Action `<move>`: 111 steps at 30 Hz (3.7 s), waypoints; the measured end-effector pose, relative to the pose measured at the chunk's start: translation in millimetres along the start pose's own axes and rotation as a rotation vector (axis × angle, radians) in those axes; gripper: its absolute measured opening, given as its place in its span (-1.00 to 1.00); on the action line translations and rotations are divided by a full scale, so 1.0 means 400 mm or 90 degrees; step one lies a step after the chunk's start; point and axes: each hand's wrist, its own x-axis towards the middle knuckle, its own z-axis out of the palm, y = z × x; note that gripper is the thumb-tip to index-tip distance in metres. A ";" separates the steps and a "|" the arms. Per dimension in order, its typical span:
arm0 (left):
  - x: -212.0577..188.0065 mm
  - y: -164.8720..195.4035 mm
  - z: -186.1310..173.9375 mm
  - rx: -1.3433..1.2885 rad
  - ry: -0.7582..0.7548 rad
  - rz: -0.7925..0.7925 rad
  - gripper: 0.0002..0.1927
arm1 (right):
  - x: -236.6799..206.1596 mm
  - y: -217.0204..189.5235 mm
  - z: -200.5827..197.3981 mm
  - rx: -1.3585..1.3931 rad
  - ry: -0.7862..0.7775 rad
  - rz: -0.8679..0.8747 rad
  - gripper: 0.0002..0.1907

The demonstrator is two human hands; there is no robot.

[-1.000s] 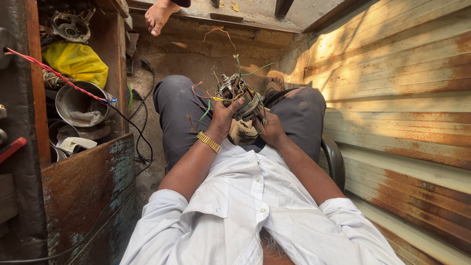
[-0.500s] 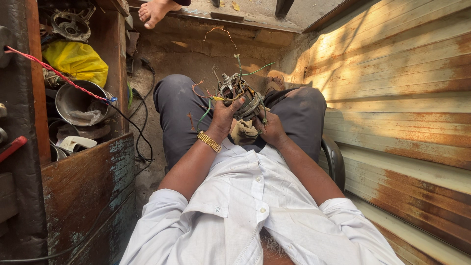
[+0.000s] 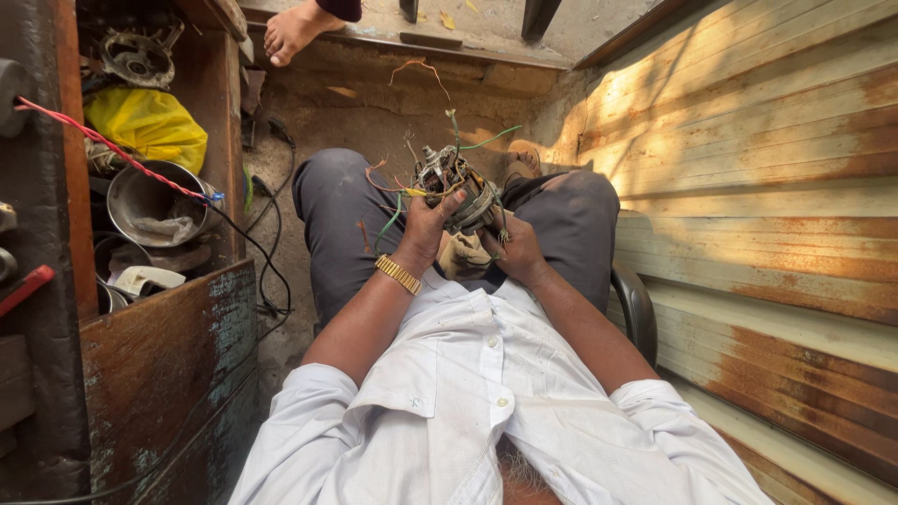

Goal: The person holds a disassembled electrical component with exposed wires and repeatedly rotates it while manipulating the wires with both hands. The person appears to be inspecting or adjusting the internal wiring of the component.

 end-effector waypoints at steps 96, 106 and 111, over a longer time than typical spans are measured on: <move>-0.013 0.009 0.024 0.025 0.016 0.002 -0.41 | -0.011 -0.036 -0.027 0.045 0.006 0.040 -0.77; -0.008 0.004 0.020 0.024 0.011 0.008 -0.41 | -0.009 -0.026 -0.027 0.033 -0.008 0.043 -0.76; -0.006 0.004 0.017 0.031 0.010 -0.013 -0.41 | -0.010 -0.022 -0.027 0.038 -0.012 0.060 -0.74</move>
